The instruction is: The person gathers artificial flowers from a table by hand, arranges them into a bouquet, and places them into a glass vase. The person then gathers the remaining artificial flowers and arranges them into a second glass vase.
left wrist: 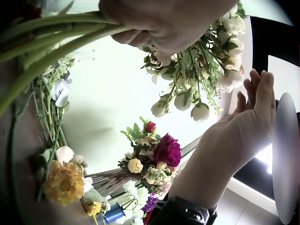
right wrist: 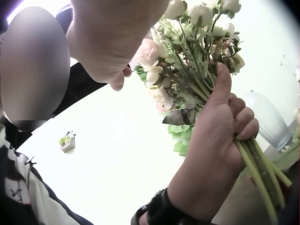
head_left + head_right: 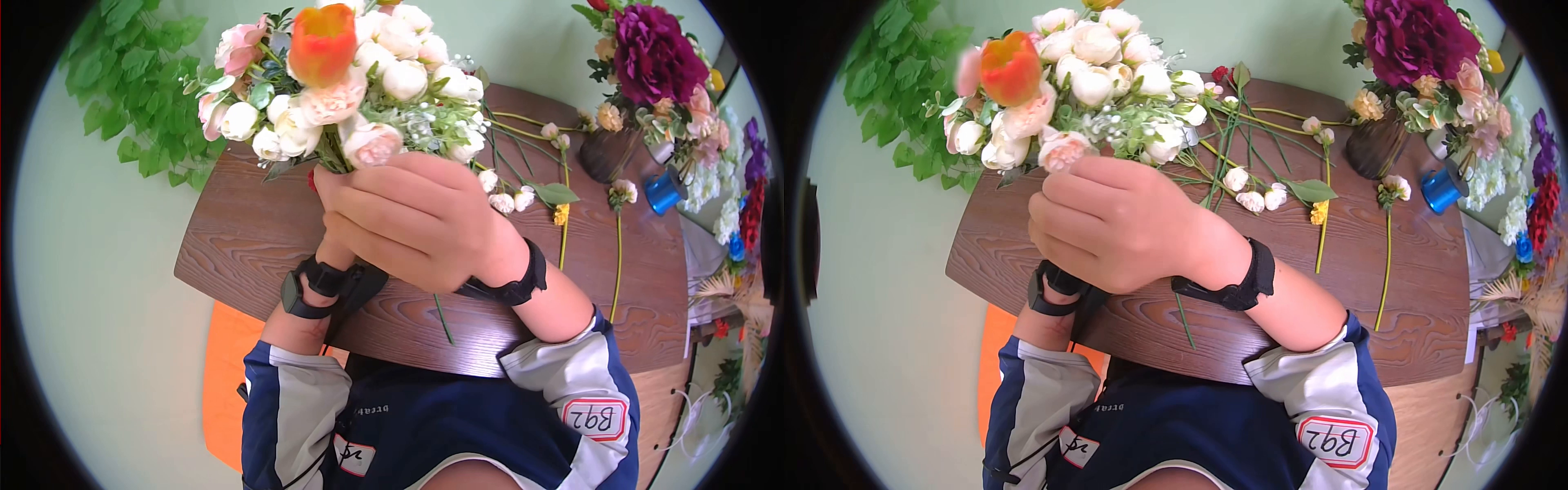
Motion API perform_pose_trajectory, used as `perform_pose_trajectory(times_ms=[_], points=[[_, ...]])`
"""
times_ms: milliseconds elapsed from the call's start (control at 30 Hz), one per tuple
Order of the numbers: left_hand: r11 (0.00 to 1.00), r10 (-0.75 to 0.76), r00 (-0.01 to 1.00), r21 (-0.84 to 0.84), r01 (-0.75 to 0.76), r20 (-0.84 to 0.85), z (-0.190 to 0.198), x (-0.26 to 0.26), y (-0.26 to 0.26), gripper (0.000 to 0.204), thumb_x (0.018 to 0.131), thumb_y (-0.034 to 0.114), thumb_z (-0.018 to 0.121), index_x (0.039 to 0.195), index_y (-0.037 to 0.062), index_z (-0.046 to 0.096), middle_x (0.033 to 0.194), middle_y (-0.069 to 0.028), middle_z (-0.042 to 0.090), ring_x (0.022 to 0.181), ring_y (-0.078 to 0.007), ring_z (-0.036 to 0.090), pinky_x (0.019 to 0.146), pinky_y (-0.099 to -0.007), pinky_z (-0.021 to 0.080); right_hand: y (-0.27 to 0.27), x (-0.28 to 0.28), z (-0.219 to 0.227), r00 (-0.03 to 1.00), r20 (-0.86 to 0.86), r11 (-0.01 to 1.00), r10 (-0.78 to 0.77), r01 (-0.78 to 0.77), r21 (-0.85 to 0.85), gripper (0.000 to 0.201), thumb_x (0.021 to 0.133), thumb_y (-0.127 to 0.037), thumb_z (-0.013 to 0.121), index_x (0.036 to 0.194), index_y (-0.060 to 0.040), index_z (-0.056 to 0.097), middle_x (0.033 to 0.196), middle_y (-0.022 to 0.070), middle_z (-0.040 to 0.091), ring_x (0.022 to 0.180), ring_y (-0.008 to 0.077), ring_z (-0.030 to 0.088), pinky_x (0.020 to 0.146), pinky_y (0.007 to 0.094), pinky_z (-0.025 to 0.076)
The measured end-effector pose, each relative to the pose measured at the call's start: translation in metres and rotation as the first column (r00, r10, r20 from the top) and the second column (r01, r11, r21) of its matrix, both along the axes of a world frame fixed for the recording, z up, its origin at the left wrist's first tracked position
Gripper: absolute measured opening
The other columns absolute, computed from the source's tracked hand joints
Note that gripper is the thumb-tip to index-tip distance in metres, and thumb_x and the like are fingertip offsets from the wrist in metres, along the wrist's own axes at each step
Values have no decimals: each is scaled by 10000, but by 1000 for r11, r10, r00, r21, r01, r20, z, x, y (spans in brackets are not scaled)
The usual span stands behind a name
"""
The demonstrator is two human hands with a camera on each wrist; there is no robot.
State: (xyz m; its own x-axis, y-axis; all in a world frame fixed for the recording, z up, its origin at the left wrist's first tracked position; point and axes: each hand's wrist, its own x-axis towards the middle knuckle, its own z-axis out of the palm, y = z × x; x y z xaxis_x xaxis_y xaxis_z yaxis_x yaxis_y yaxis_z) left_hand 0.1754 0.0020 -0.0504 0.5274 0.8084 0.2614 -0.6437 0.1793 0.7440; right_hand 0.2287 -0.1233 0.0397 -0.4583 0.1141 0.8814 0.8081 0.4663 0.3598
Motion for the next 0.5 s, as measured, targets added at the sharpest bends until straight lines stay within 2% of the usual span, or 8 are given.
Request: perform_pose_trajectory(times_ms=[33,167,233,300,333,400,467,500], points=[[997,27,999,77,-24,-28,-4,0,3,187,864,41,464,1036,-11,513,952,-55,593,839,-128,579,719,-264,468,4,-2,-3,1000,1,1000,-3,3,1,160,574,-108,570,716,-35,573,775,40,533,685,166,538,586,265,445],[921,146,981,380,-89,-125,-17,-2,14,160,884,48,424,1014,0,503,941,-49,584,827,-125,577,699,-257,469,22,3,-14,973,-215,995,-83,71,-65,146,590,-100,576,722,-38,563,751,46,531,684,188,544,576,275,461],[898,196,967,426,-112,-160,-12,-3,6,145,870,39,442,995,2,504,912,-44,579,793,-119,568,670,-254,459,20,6,-13,952,-280,992,-122,108,-64,140,599,-99,580,723,-38,560,748,49,534,703,197,551,574,280,468],[844,305,926,514,-155,-221,-6,-4,1,120,842,21,477,957,7,507,853,-34,569,726,-105,549,612,-248,439,12,4,-10,939,-322,967,-119,37,-251,127,613,-112,590,714,-43,554,726,44,526,717,201,557,542,292,462],[814,358,900,555,-171,-249,-3,-5,0,112,828,12,495,938,10,508,823,-29,563,693,-98,539,584,-245,429,7,4,-7,938,-321,966,-132,49,-254,127,613,-112,590,714,-43,554,726,44,526,717,201,557,542,292,462],[750,456,841,634,-188,-290,4,-6,-2,105,800,-5,530,901,15,510,764,-19,553,626,-85,520,526,-238,410,-5,3,0,990,-127,899,-66,4,-437,73,728,-127,587,754,-60,574,722,44,550,629,205,551,505,302,444],[677,549,775,711,-193,-313,11,-7,-2,114,772,-23,566,863,20,513,705,-9,543,559,-72,501,468,-232,390,-17,-2,1,991,-122,873,-46,-20,-487,86,737,-149,585,736,-66,564,694,44,522,606,207,536,495,301,435],[683,536,784,707,-183,-314,15,-8,-1,114,772,-23,566,863,20,513,705,-9,543,559,-72,501,468,-232,390,-24,-5,3,992,-125,844,-6,-62,-532,109,746,-171,583,718,-71,553,667,43,495,584,209,521,485,300,425]])
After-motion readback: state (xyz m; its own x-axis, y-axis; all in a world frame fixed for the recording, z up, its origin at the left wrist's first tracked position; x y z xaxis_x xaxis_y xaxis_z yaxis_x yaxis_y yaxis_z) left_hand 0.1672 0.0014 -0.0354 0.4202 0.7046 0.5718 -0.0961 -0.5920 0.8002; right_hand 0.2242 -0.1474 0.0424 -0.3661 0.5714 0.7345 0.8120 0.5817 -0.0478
